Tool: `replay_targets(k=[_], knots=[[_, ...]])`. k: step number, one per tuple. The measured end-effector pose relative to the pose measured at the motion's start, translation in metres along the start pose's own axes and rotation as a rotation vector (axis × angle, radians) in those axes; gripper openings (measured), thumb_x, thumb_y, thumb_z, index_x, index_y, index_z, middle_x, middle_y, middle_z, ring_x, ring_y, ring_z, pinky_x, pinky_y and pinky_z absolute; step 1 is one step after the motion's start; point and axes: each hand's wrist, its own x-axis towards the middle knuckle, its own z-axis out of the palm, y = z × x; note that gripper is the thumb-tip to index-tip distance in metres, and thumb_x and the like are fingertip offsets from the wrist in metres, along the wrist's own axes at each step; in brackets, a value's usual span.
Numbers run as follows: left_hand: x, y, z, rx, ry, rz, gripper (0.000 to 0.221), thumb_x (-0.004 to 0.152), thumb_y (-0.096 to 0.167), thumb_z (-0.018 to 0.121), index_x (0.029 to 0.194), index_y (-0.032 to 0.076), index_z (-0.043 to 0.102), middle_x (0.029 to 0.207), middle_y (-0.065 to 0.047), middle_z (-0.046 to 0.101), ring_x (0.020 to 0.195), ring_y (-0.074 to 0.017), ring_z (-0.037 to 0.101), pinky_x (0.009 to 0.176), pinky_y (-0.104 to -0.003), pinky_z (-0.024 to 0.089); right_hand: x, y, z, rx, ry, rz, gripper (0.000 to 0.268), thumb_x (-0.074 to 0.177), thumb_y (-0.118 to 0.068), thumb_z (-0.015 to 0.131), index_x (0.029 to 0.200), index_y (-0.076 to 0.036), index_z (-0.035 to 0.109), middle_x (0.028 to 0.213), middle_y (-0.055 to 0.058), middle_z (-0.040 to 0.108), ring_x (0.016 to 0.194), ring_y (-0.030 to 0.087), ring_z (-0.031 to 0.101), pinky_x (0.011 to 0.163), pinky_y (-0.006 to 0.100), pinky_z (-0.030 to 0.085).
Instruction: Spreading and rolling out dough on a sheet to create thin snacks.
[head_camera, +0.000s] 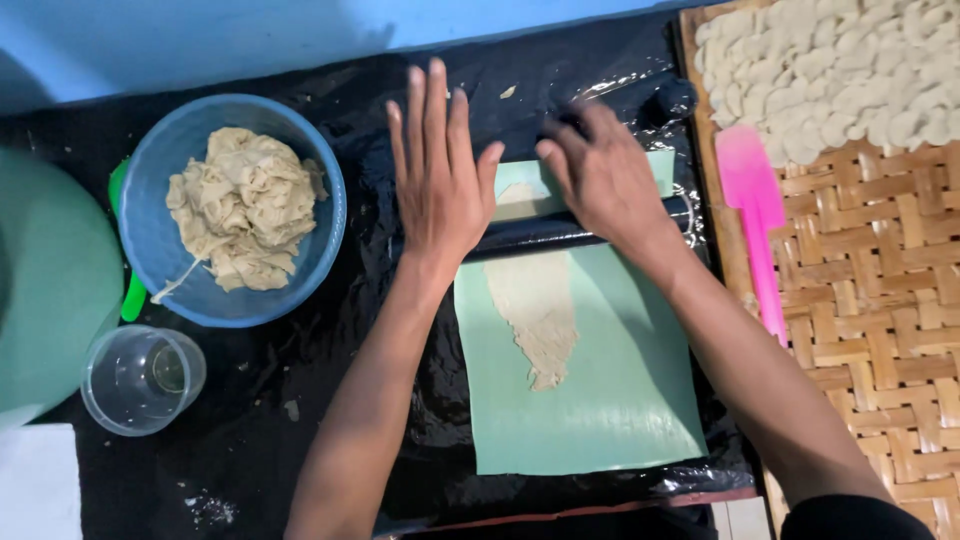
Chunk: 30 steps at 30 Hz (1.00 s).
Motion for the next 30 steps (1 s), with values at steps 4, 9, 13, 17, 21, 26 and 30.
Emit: replay_targets(k=[4,9,13,17,21,26,30], knots=[[-0.03,0.014,-0.02,-0.096,0.084,0.086,0.042,0.107,0.025,0.066,0.137,-0.003,0.057,0.149,-0.021,0.051,0.143,-0.0395,0.046,0.124,-0.056,0.034,-0.015,-0.003,-0.002,0.1,-0.043,0.006,0.027,0.107,-0.023,0.062,0.111,-0.001,0.076,0.096,0.019,0.067,0.091,0.039,0.061,0.082,0.049,0.05],[-0.09,0.038,-0.068,-0.332,-0.183,0.064,0.031,0.1,0.026,0.074,0.119,0.003,0.066,0.118,-0.01,0.065,0.11,-0.03,0.062,0.095,-0.044,0.05,-0.037,-0.013,-0.001,0.057,-0.044,-0.032,0.025,0.104,-0.025,0.065,0.1,-0.004,0.078,0.084,0.016,0.066,0.081,0.036,0.061,0.075,0.046,0.05],[-0.107,0.04,-0.083,-0.27,-0.232,0.125,0.048,0.087,0.031,0.077,0.123,0.001,0.068,0.113,-0.015,0.062,0.105,-0.0325,0.06,0.09,-0.046,0.048,-0.048,-0.029,-0.004,0.066,-0.024,-0.073,0.026,0.102,-0.026,0.066,0.097,-0.004,0.078,0.085,0.015,0.067,0.08,0.034,0.061,0.074,0.045,0.051],[-0.097,0.034,-0.087,-0.238,-0.367,0.141,0.055,0.086,0.031,0.077,0.13,0.001,0.063,0.112,-0.014,0.064,0.103,-0.0315,0.06,0.088,-0.044,0.046,-0.054,-0.033,-0.014,0.091,0.069,-0.038,0.024,0.104,-0.022,0.065,0.107,-0.002,0.078,0.089,0.013,0.067,0.083,0.032,0.061,0.075,0.044,0.05],[-0.083,0.038,-0.097,-0.219,-0.381,0.156,0.057,0.09,0.033,0.075,0.132,-0.001,0.056,0.115,-0.014,0.065,0.105,-0.0301,0.06,0.09,-0.044,0.046,-0.07,-0.042,-0.036,0.041,-0.008,0.055,0.022,0.104,-0.019,0.065,0.111,-0.003,0.078,0.086,0.013,0.065,0.084,0.031,0.061,0.077,0.044,0.049],[-0.114,0.051,-0.104,-0.138,-0.386,0.151,0.053,0.088,0.033,0.074,0.126,-0.001,0.059,0.112,-0.015,0.064,0.104,-0.0315,0.059,0.091,-0.046,0.046,-0.124,-0.062,-0.049,0.064,-0.03,0.038,0.03,0.097,-0.022,0.068,0.119,-0.003,0.074,0.101,0.014,0.065,0.095,0.032,0.061,0.084,0.044,0.049],[-0.148,0.054,-0.089,-0.198,-0.352,0.131,0.053,0.089,0.029,0.074,0.13,-0.002,0.059,0.122,-0.015,0.064,0.115,-0.0324,0.059,0.101,-0.047,0.045,-0.159,-0.065,-0.036,0.024,-0.079,0.032,0.048,0.093,-0.029,0.069,0.134,-0.005,0.065,0.122,0.015,0.064,0.115,0.034,0.059,0.1,0.046,0.047]])
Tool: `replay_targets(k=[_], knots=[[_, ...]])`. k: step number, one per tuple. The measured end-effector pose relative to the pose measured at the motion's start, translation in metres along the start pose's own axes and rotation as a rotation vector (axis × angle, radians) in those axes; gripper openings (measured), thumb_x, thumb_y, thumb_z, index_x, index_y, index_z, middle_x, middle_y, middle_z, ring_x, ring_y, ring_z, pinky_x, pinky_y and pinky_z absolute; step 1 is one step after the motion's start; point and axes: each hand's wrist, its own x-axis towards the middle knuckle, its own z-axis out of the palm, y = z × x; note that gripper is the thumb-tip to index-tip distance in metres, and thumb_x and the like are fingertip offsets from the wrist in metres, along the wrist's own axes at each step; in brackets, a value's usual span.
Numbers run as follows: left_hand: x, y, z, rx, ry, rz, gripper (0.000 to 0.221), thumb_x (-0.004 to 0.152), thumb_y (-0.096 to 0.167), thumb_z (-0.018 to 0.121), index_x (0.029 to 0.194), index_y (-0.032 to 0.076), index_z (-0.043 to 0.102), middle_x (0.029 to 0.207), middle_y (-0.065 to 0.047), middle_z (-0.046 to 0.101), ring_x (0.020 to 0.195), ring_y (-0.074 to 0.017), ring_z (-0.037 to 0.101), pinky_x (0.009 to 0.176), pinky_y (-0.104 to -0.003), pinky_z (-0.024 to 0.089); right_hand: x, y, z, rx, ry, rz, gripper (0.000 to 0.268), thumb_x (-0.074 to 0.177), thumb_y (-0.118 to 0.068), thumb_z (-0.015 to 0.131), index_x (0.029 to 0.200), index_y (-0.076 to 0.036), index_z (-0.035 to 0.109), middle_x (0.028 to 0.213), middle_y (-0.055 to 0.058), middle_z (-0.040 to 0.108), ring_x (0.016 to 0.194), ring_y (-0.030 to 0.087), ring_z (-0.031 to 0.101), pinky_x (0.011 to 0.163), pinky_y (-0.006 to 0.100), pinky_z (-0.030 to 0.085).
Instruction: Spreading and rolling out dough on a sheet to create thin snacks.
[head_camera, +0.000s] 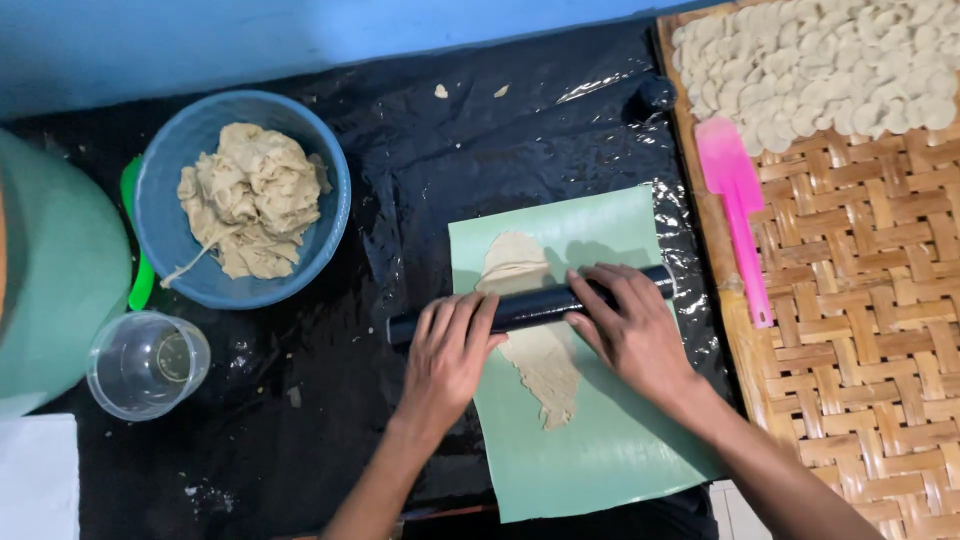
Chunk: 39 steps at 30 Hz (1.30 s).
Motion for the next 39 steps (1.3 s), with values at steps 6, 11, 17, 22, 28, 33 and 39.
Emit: replay_targets(k=[6,11,17,22,28,33,39], knots=[[0.025,0.002,0.013,0.115,0.083,-0.133,0.072,0.098,0.032,0.065,0.151,-0.011,0.043,0.158,-0.028,0.044,0.15,-0.0383,0.039,0.123,-0.056,0.028,0.025,0.008,0.015,-0.117,-0.093,0.041,0.056,0.102,-0.031,0.053,0.152,-0.006,0.049,0.153,0.017,0.051,0.144,0.036,0.045,0.12,0.053,0.031],[0.069,-0.025,0.015,0.146,-0.003,-0.227,0.069,0.104,0.037,0.053,0.153,-0.01,0.039,0.162,-0.026,0.037,0.155,-0.0365,0.03,0.125,-0.06,0.02,0.075,0.02,0.016,-0.159,-0.149,0.04,0.054,0.106,-0.034,0.044,0.155,-0.011,0.048,0.162,0.018,0.041,0.151,0.04,0.034,0.123,0.054,0.024],[0.118,-0.051,0.007,0.137,-0.094,-0.285,0.074,0.105,0.043,0.045,0.158,-0.005,0.028,0.166,-0.027,0.018,0.155,-0.0439,0.014,0.122,-0.064,0.012,0.122,0.049,0.026,-0.098,-0.202,0.02,0.05,0.109,-0.033,0.042,0.154,-0.012,0.05,0.163,0.025,0.031,0.149,0.048,0.025,0.119,0.056,0.02],[0.135,-0.067,0.013,0.126,-0.05,-0.304,0.08,0.107,0.047,0.046,0.159,-0.009,0.021,0.167,-0.029,0.008,0.155,-0.0465,0.006,0.123,-0.066,0.009,0.144,0.056,0.028,-0.026,-0.079,0.035,0.046,0.111,-0.028,0.048,0.149,-0.004,0.057,0.163,0.029,0.035,0.151,0.048,0.03,0.123,0.055,0.027],[0.118,-0.053,0.007,0.209,0.126,-0.261,0.076,0.112,0.042,0.051,0.163,-0.006,0.022,0.171,-0.024,0.012,0.161,-0.0418,0.009,0.129,-0.063,0.011,0.129,0.048,0.023,-0.044,0.073,0.02,0.042,0.11,-0.024,0.054,0.141,0.004,0.063,0.159,0.031,0.042,0.15,0.048,0.038,0.123,0.051,0.033],[0.063,-0.024,0.01,0.037,0.258,-0.122,0.073,0.104,0.037,0.064,0.156,-0.006,0.036,0.166,-0.029,0.021,0.156,-0.0484,0.022,0.127,-0.064,0.021,0.078,0.026,0.014,-0.034,0.024,0.092,0.049,0.109,-0.029,0.051,0.146,0.004,0.057,0.156,0.032,0.043,0.148,0.047,0.039,0.122,0.051,0.032],[-0.015,-0.009,0.031,-0.014,0.178,-0.149,0.048,0.102,0.023,0.074,0.145,0.005,0.061,0.151,-0.011,0.056,0.146,-0.0291,0.051,0.128,-0.05,0.04,0.047,0.014,0.006,-0.044,0.036,0.059,0.061,0.104,-0.039,0.053,0.147,0.004,0.049,0.153,0.03,0.046,0.147,0.045,0.039,0.121,0.052,0.032]])
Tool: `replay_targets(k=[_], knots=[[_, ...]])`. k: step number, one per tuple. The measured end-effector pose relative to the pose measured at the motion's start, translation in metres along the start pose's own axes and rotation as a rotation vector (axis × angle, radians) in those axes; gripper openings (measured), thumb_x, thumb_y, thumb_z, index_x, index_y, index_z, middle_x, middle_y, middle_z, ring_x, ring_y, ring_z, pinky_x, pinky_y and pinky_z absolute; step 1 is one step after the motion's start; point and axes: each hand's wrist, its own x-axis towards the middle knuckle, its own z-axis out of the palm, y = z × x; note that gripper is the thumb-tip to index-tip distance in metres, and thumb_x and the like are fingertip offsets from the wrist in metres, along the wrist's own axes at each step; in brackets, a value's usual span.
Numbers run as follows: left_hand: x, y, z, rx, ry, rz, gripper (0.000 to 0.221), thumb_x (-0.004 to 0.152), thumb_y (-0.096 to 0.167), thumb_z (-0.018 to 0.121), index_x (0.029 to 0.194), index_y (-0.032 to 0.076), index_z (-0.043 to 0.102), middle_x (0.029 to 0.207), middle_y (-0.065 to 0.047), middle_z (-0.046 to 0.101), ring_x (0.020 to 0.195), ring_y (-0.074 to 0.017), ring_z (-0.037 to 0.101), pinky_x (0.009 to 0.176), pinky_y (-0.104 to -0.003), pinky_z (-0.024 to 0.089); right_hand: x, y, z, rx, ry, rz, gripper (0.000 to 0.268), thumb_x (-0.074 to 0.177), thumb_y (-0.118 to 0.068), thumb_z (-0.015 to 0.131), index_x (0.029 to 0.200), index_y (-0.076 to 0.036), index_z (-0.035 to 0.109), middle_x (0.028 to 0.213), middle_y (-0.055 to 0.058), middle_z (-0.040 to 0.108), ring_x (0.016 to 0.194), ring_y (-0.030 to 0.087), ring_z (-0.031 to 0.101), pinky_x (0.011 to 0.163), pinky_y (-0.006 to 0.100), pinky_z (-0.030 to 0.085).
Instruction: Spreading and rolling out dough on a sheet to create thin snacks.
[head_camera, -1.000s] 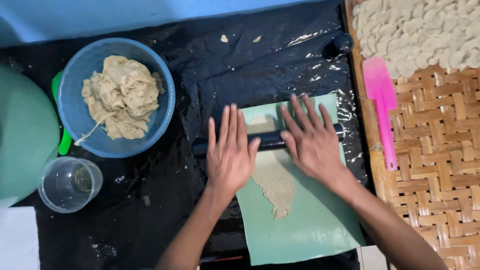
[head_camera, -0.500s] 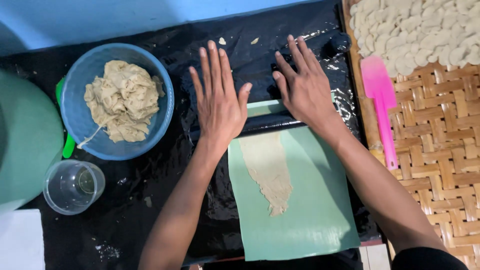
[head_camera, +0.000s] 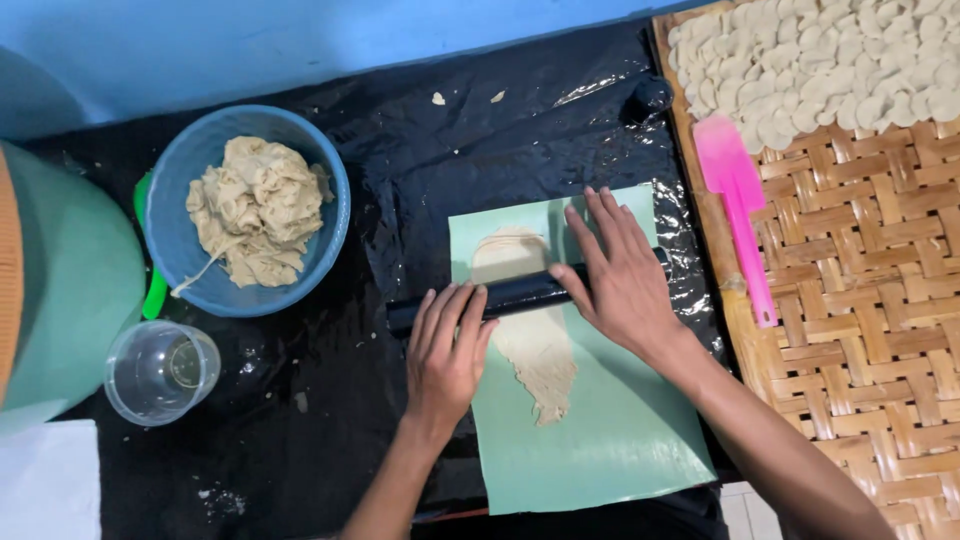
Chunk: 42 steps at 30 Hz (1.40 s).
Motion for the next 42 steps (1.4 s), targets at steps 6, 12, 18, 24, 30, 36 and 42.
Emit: replay_targets(k=[6,12,18,24,30,36,42], knots=[[0.049,-0.001,-0.004,0.119,-0.023,0.002,0.061,0.096,0.022,0.068,0.148,-0.007,0.051,0.156,-0.023,0.049,0.149,-0.0369,0.041,0.123,-0.055,0.03,-0.007,-0.006,0.015,-0.014,-0.048,-0.013,0.056,0.105,-0.036,0.051,0.148,0.0,0.05,0.155,0.024,0.048,0.149,0.04,0.04,0.124,0.052,0.03],[0.108,-0.028,0.021,0.308,-0.121,-0.065,0.061,0.109,0.034,0.042,0.156,-0.005,0.042,0.164,-0.022,0.039,0.158,-0.0341,0.029,0.129,-0.058,0.016,0.054,0.012,0.025,-0.131,-0.136,-0.02,0.055,0.109,-0.036,0.042,0.153,-0.003,0.048,0.16,0.025,0.042,0.152,0.043,0.033,0.123,0.055,0.023],[0.166,-0.039,0.009,0.227,-0.263,-0.152,0.071,0.106,0.049,0.038,0.162,0.006,0.027,0.169,-0.021,0.015,0.157,-0.0411,0.007,0.122,-0.065,0.004,0.095,0.046,0.05,-0.062,-0.188,0.009,0.059,0.109,-0.038,0.037,0.154,-0.001,0.045,0.159,0.031,0.034,0.148,0.049,0.025,0.118,0.055,0.021],[0.193,-0.056,0.02,0.241,-0.209,-0.204,0.079,0.107,0.052,0.037,0.163,-0.001,0.017,0.171,-0.022,0.008,0.159,-0.0416,0.004,0.124,-0.065,0.003,0.123,0.059,0.058,-0.023,0.006,0.021,0.054,0.113,-0.031,0.045,0.149,0.01,0.049,0.156,0.033,0.043,0.148,0.048,0.037,0.122,0.051,0.029],[0.2,-0.073,0.034,0.247,0.174,-0.054,0.063,0.114,0.035,0.049,0.157,-0.009,0.036,0.169,-0.024,0.027,0.16,-0.0415,0.022,0.13,-0.06,0.016,0.143,0.059,0.058,-0.046,0.176,0.012,0.041,0.111,-0.024,0.052,0.134,0.009,0.062,0.146,0.029,0.056,0.141,0.043,0.049,0.119,0.048,0.038],[0.138,-0.034,0.004,0.038,0.237,0.108,0.039,0.106,0.026,0.061,0.133,-0.003,0.059,0.135,-0.022,0.057,0.129,-0.0406,0.053,0.114,-0.054,0.04,0.105,0.041,0.042,-0.001,0.184,0.065,0.038,0.113,-0.024,0.052,0.132,0.007,0.063,0.141,0.027,0.059,0.139,0.043,0.051,0.117,0.048,0.042],[0.077,-0.02,-0.02,0.074,0.046,0.236,0.046,0.088,0.023,0.075,0.129,0.005,0.062,0.123,-0.014,0.062,0.118,-0.0321,0.058,0.103,-0.045,0.047,0.059,0.014,0.022,0.109,0.125,0.092,0.041,0.109,-0.025,0.052,0.133,0.008,0.061,0.138,0.027,0.06,0.132,0.043,0.054,0.108,0.047,0.045]])
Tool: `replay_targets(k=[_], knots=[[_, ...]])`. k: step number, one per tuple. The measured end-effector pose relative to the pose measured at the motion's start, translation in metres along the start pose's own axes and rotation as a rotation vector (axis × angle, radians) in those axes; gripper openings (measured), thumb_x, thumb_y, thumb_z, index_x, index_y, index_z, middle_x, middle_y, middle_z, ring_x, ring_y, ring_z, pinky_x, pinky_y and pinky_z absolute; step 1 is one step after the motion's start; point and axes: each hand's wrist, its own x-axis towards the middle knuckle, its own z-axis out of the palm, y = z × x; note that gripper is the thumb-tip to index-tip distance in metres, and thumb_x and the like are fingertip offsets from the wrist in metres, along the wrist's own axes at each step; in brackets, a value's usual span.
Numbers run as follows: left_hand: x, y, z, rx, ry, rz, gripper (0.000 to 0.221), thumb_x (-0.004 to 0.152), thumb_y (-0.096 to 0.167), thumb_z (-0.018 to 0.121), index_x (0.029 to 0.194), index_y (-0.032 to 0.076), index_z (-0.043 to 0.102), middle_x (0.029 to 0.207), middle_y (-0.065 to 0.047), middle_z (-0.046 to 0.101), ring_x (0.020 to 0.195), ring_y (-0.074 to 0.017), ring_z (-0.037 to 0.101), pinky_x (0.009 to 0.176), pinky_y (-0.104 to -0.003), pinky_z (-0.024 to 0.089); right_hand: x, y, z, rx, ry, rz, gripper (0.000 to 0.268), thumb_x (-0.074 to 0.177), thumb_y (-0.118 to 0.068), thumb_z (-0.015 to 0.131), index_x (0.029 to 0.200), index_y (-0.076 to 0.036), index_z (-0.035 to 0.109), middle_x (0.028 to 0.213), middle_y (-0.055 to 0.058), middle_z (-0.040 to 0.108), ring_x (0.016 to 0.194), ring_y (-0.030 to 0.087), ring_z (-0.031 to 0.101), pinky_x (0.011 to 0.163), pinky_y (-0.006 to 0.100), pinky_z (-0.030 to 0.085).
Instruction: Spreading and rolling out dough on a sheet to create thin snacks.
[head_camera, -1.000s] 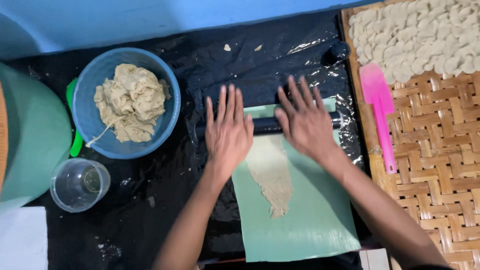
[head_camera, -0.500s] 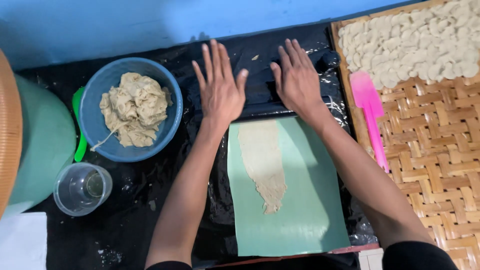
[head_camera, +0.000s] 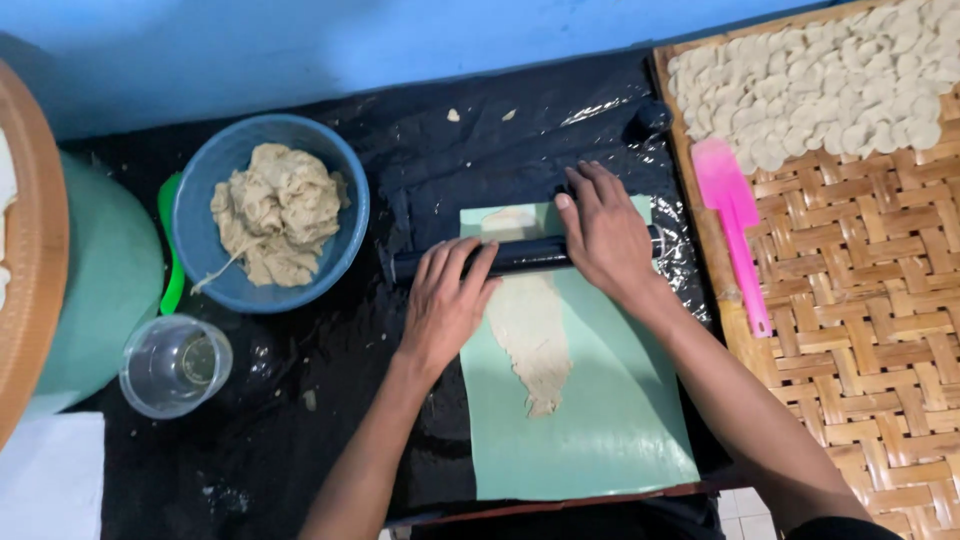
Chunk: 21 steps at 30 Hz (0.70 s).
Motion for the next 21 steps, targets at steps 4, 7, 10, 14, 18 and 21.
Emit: replay_targets(k=[4,7,10,14,18,21], knots=[[0.013,-0.01,-0.004,-0.038,-0.074,0.003,0.054,0.086,0.024,0.077,0.132,0.002,0.062,0.118,-0.014,0.063,0.112,-0.0314,0.058,0.099,-0.044,0.046,0.003,-0.008,-0.009,0.046,0.003,-0.006,0.039,0.108,-0.025,0.052,0.129,0.006,0.064,0.134,0.026,0.062,0.125,0.042,0.057,0.102,0.047,0.048],[0.027,-0.016,-0.007,0.005,-0.119,0.038,0.052,0.086,0.024,0.076,0.129,0.0,0.06,0.118,-0.013,0.063,0.112,-0.0304,0.059,0.098,-0.043,0.045,0.016,-0.006,-0.011,0.055,-0.045,0.032,0.035,0.108,-0.026,0.052,0.123,0.002,0.068,0.12,0.022,0.066,0.114,0.04,0.061,0.095,0.047,0.051],[0.04,-0.024,-0.007,0.049,-0.071,0.032,0.057,0.089,0.026,0.076,0.134,-0.003,0.059,0.116,-0.014,0.062,0.109,-0.0297,0.058,0.095,-0.043,0.045,0.03,0.001,0.001,0.002,-0.087,0.021,0.033,0.109,-0.027,0.053,0.117,-0.001,0.071,0.107,0.018,0.069,0.103,0.037,0.064,0.089,0.048,0.051],[0.045,-0.038,0.011,0.11,-0.076,-0.01,0.058,0.09,0.027,0.075,0.135,-0.003,0.059,0.118,-0.014,0.061,0.111,-0.0309,0.057,0.097,-0.045,0.044,0.042,0.008,0.025,-0.115,-0.041,-0.087,0.032,0.109,-0.03,0.055,0.115,-0.003,0.072,0.105,0.016,0.068,0.102,0.036,0.061,0.088,0.048,0.049],[0.032,-0.039,0.033,0.129,-0.061,-0.088,0.059,0.092,0.025,0.071,0.141,-0.003,0.051,0.145,-0.02,0.053,0.141,-0.0353,0.047,0.118,-0.053,0.033,0.037,0.009,0.034,-0.185,-0.038,-0.104,0.042,0.108,-0.03,0.054,0.134,0.001,0.063,0.127,0.018,0.063,0.113,0.037,0.056,0.095,0.049,0.044],[0.025,-0.021,0.024,0.128,-0.128,-0.126,0.067,0.097,0.019,0.064,0.153,-0.008,0.038,0.162,-0.028,0.036,0.153,-0.0398,0.031,0.124,-0.056,0.021,0.021,0.009,0.03,-0.178,-0.058,-0.145,0.055,0.108,-0.03,0.052,0.15,0.006,0.048,0.15,0.023,0.051,0.129,0.038,0.05,0.106,0.051,0.039]])
